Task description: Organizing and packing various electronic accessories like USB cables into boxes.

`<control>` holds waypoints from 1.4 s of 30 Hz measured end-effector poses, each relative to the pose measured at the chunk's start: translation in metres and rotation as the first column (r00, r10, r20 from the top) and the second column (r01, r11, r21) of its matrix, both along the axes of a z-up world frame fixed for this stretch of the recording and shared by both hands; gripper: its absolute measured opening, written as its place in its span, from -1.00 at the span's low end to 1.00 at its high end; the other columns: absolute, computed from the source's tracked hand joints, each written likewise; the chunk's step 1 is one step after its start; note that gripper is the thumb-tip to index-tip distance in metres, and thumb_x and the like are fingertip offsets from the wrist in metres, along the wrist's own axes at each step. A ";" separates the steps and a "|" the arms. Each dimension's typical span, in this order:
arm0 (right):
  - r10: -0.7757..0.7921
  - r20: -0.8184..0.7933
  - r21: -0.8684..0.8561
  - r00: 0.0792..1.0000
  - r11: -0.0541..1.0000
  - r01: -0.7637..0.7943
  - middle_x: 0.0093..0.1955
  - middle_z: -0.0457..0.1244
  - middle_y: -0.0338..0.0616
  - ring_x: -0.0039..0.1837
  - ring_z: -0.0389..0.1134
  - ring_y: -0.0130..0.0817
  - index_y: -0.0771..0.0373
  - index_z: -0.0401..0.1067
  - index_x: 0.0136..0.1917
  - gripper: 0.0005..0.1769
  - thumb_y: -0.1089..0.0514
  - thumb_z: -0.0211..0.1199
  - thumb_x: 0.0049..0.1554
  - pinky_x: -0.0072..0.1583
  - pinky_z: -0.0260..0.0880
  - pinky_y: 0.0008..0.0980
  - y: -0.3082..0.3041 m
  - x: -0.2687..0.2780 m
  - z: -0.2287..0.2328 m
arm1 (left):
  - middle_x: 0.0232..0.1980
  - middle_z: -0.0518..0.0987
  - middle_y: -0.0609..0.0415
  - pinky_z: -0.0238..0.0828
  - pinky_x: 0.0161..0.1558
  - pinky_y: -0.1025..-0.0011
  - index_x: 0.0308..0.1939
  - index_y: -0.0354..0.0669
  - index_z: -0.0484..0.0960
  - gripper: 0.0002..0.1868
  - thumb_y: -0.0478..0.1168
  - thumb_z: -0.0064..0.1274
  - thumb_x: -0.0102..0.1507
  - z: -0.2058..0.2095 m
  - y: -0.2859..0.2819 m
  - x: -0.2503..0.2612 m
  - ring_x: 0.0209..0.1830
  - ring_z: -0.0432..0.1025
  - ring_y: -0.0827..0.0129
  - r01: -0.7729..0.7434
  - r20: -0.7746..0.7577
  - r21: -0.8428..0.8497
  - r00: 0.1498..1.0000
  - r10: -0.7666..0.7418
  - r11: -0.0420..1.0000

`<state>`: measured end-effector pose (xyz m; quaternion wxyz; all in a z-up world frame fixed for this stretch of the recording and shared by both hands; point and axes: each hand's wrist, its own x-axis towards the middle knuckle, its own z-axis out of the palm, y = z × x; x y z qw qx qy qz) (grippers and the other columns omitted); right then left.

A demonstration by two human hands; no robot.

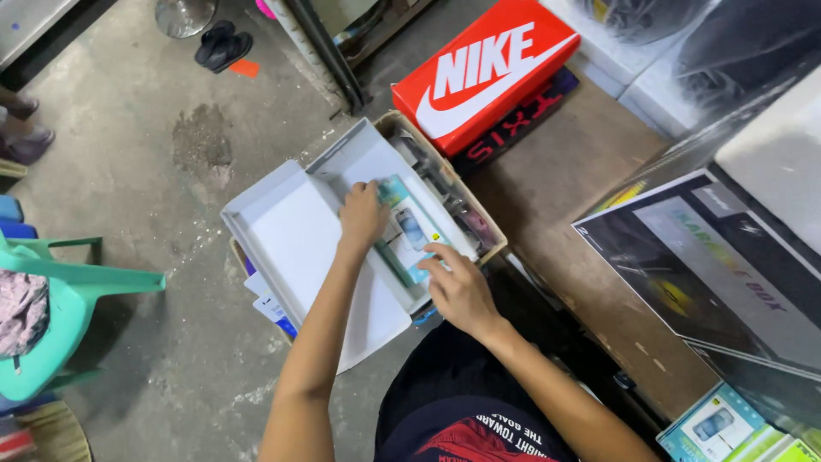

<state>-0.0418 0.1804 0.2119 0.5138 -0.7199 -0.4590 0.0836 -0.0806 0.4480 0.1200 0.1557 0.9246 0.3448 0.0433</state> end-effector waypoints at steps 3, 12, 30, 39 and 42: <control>0.163 0.192 -0.146 0.968 0.980 -0.136 0.31 0.27 0.03 0.18 0.35 -0.04 0.29 0.50 0.13 -0.62 0.35 0.25 0.01 0.18 0.35 -0.09 0.020 -0.006 -0.002 | 0.16 0.52 -0.13 0.33 0.11 -0.13 0.20 -0.16 0.52 -0.42 -0.01 0.22 0.17 -0.006 0.002 0.014 0.16 0.42 -0.09 0.007 -0.074 0.053 0.997 -0.003 0.999; 0.149 0.330 -0.337 0.932 0.941 -0.031 0.30 0.26 0.01 0.19 0.35 -0.05 0.23 0.46 0.15 -0.61 0.17 0.26 0.02 0.09 0.37 -0.11 0.029 -0.012 -0.023 | 0.14 0.52 -0.16 0.40 0.08 -0.01 0.00 -0.16 0.63 -0.59 -0.03 0.23 0.17 0.012 -0.004 0.005 0.10 0.46 -0.09 -0.014 0.052 -0.171 0.998 0.023 0.985; -0.299 -0.256 0.125 0.920 0.933 0.338 0.38 0.20 0.10 0.28 0.32 -0.17 0.33 0.21 0.42 -0.43 0.19 0.24 0.19 0.22 0.36 -0.22 -0.084 0.002 0.013 | -0.30 0.57 0.06 0.38 -0.31 0.47 0.24 -0.17 0.49 -0.58 -0.30 0.11 0.29 0.287 -0.155 -0.043 -0.35 0.39 0.45 0.093 0.479 -0.460 0.863 0.159 0.883; -0.052 -0.959 0.186 0.279 0.624 0.759 0.22 0.29 0.05 0.12 0.43 -0.11 0.18 0.03 0.57 -0.31 0.19 0.15 0.23 0.09 0.46 -0.19 -0.256 0.010 -0.050 | -0.16 0.66 0.08 0.45 -0.08 0.53 0.01 -0.25 0.56 -0.81 -0.34 0.11 0.32 0.111 -0.265 0.046 -0.14 0.51 0.49 0.519 0.510 -0.688 0.843 -0.172 0.507; -0.275 -0.938 0.070 0.213 0.449 0.891 0.27 0.27 -0.14 0.21 0.36 -0.31 0.11 0.03 0.61 -0.25 0.23 0.16 0.20 0.16 0.43 -0.23 -0.316 0.004 -0.062 | -0.17 0.67 0.07 0.45 -0.14 0.48 -0.04 -0.24 0.60 -0.79 -0.32 0.19 0.25 0.065 -0.310 0.069 -0.16 0.53 0.45 0.482 0.346 -0.841 0.829 -0.438 0.247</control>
